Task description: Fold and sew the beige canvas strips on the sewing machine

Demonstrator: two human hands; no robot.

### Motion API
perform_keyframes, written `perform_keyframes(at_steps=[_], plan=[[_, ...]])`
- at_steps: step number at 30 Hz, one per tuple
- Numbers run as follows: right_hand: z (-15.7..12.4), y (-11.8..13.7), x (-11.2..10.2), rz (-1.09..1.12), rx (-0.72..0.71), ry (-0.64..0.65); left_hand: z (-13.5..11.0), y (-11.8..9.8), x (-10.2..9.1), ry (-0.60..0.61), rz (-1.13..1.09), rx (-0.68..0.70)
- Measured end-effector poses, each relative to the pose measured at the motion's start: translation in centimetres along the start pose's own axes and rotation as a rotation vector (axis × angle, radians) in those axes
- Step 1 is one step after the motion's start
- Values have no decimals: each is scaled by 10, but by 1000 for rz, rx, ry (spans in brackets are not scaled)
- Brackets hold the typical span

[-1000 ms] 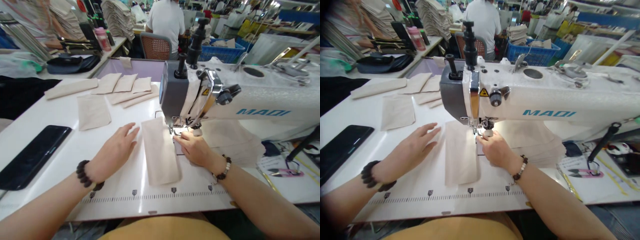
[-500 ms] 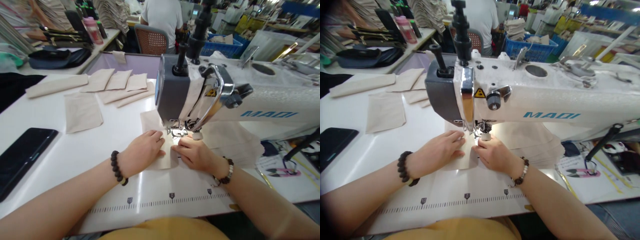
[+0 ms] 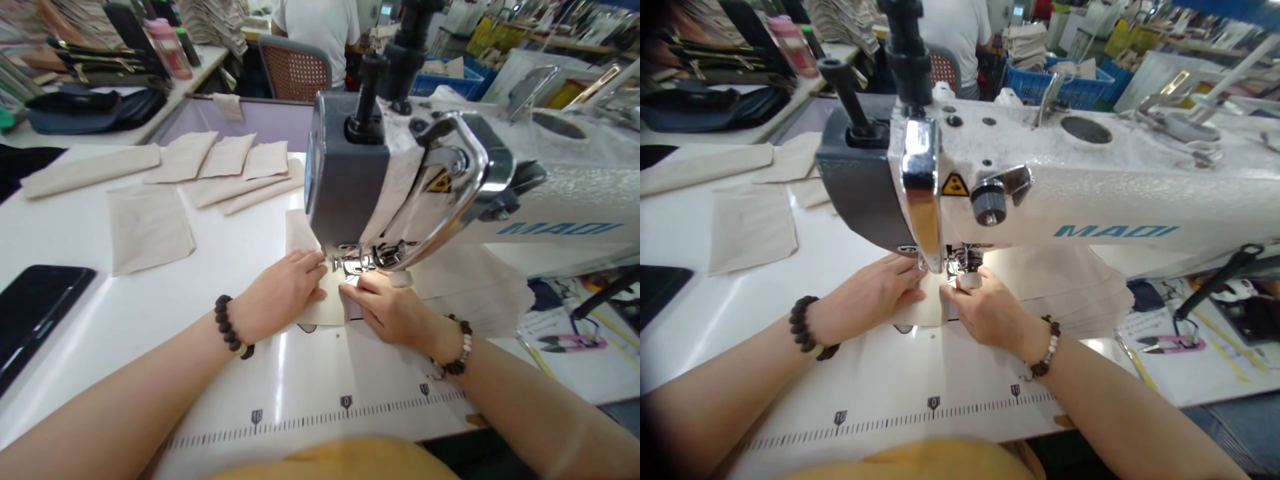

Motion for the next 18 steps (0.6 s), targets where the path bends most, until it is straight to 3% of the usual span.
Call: perform_keyframes(at_steps=[18], plan=[[2,-1,1,-26,67,9,2,7,0,-1,9,9]])
Point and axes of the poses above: each hand's wrist, its own z-axis towards the middle knuckle, its own x-axis out of the palm, y = z × x, the point moved 8 cm from there along z, towards the middle knuckle, and after that the axes turned 13 degrees about x, right-handed, at the moved point
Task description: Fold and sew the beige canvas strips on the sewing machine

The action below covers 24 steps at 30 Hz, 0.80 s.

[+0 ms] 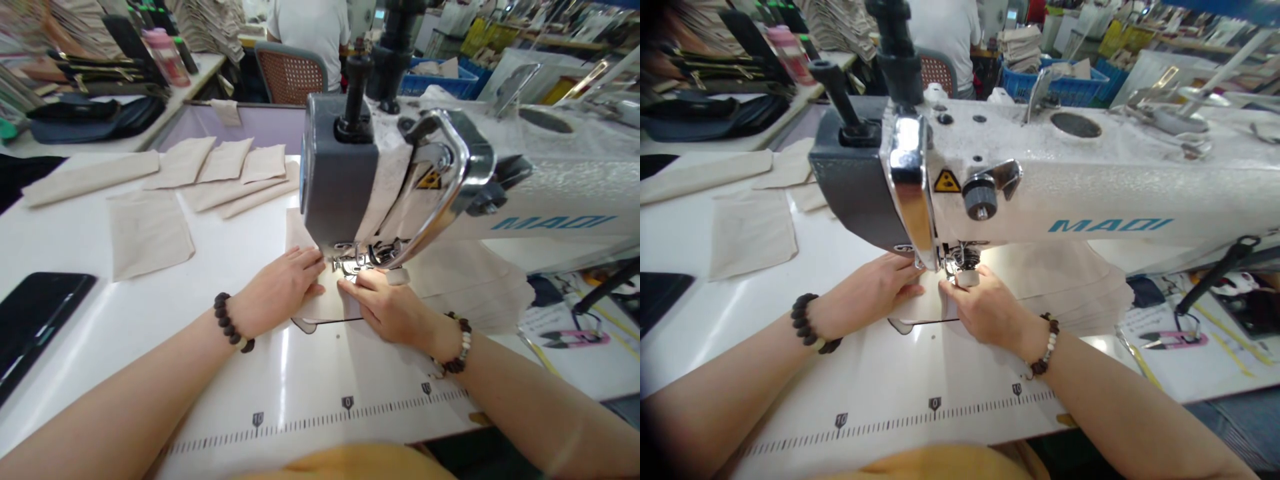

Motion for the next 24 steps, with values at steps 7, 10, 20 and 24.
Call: perform_keyframes(at_steps=[7,10,20,24], plan=[[1,0,1,6,11,-10,-1,2,3,0,14,6],[2,-1,1,-3,17,-23,0,2,1,-20,0,7],[-6,0,0,45,-119,-22,-6,-33,5,-25,-149,204],[-11,4,-1,76,-208,-21,-7,-40,5,15,-192,223]])
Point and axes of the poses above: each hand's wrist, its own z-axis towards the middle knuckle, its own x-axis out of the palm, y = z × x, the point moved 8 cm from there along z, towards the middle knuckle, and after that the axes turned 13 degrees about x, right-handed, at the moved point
